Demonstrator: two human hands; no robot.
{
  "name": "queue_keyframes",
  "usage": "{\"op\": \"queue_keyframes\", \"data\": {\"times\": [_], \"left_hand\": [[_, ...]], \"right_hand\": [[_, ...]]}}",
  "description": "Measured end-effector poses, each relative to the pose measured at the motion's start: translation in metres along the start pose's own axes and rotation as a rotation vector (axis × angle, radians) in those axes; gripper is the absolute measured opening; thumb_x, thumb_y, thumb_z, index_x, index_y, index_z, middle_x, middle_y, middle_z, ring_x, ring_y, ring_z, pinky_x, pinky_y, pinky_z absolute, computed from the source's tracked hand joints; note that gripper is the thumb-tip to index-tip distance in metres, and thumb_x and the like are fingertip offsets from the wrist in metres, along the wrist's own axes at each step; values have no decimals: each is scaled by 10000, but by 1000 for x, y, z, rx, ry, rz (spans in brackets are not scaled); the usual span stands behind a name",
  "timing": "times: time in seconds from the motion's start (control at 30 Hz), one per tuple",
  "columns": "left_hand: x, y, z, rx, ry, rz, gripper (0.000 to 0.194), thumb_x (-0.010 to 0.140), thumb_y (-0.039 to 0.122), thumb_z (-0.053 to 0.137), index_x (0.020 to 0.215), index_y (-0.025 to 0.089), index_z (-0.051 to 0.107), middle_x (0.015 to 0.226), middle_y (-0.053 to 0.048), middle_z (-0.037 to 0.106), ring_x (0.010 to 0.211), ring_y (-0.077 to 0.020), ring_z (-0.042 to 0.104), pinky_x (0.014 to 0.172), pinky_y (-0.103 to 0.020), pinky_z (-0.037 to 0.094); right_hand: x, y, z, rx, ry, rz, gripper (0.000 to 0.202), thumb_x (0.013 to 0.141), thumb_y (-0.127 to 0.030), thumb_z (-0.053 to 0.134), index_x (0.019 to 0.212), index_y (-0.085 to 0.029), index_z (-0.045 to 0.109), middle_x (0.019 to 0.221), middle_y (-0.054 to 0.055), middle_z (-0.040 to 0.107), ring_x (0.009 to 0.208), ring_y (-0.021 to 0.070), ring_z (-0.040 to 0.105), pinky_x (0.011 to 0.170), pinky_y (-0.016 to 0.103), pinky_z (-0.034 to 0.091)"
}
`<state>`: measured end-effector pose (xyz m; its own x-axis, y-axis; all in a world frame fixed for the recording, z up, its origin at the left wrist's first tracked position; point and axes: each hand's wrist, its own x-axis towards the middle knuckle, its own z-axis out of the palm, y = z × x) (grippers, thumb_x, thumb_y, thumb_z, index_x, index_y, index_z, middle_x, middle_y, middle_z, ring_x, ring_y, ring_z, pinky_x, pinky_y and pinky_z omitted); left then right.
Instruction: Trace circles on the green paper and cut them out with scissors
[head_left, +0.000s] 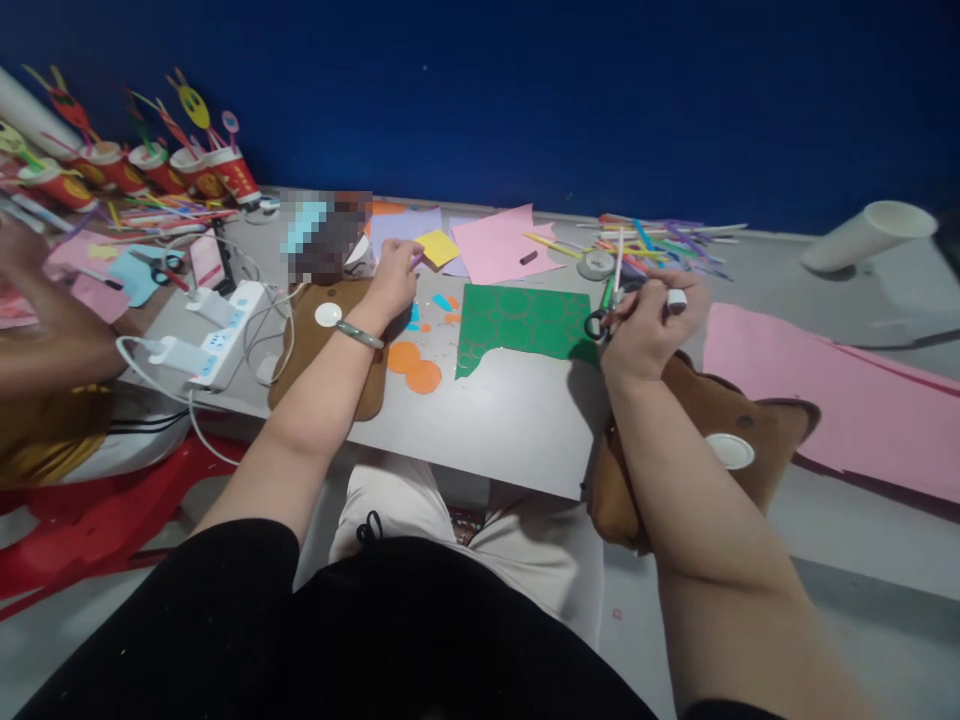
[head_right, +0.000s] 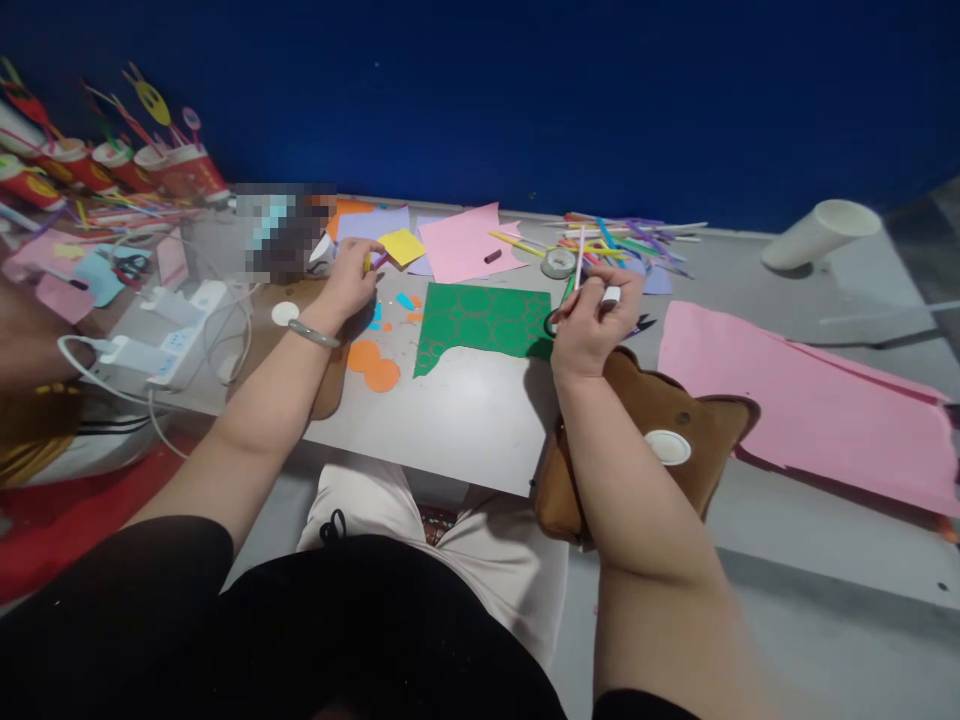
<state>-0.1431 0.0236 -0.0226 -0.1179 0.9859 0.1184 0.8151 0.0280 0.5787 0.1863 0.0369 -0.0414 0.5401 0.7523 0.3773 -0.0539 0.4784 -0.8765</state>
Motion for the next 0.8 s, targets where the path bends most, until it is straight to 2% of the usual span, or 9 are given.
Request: {"op": "queue_keyframes", "data": {"times": [0.17, 0.37, 0.57, 0.8], "left_hand": [[2, -5, 2, 19, 4, 54, 509, 909, -1, 508, 1382, 158, 605, 1575, -209, 532, 1510, -273, 506, 1395, -414, 323], [10, -23, 15, -28, 64, 205, 398, 858, 9, 532, 1169, 228, 650, 1441, -162, 666, 1428, -319, 578, 1332, -556, 426], [17, -32, 23, -8, 76, 191, 354, 824, -3, 527, 1024, 243, 683, 1257, -119, 723, 1268, -299, 662, 1252, -518, 496], [22, -40, 27, -15, 68, 220, 357, 822, -11, 549, 998, 255, 710, 1200, -98, 735, 1219, -284, 667, 1184, -465, 545]], "right_hand": [[-1, 0, -2, 62, -57, -41, 86, 892, -205, 564, 884, -291, 561, 471, -96, 451, 334, 125, 327, 362, 298, 220], [4, 5, -4, 31, -53, -17, 155, 897, -116, 495, 919, -268, 509, 443, -134, 425, 309, 118, 375, 343, 232, 263], [6, -2, -1, 53, 30, 82, 137, 1001, -163, 515, 931, -264, 453, 464, -171, 411, 294, 79, 340, 344, 171, 218], [3, -24, 5, 72, 75, 222, 274, 1025, -30, 357, 892, -252, 445, 430, -153, 436, 304, 96, 304, 342, 191, 269]]}}
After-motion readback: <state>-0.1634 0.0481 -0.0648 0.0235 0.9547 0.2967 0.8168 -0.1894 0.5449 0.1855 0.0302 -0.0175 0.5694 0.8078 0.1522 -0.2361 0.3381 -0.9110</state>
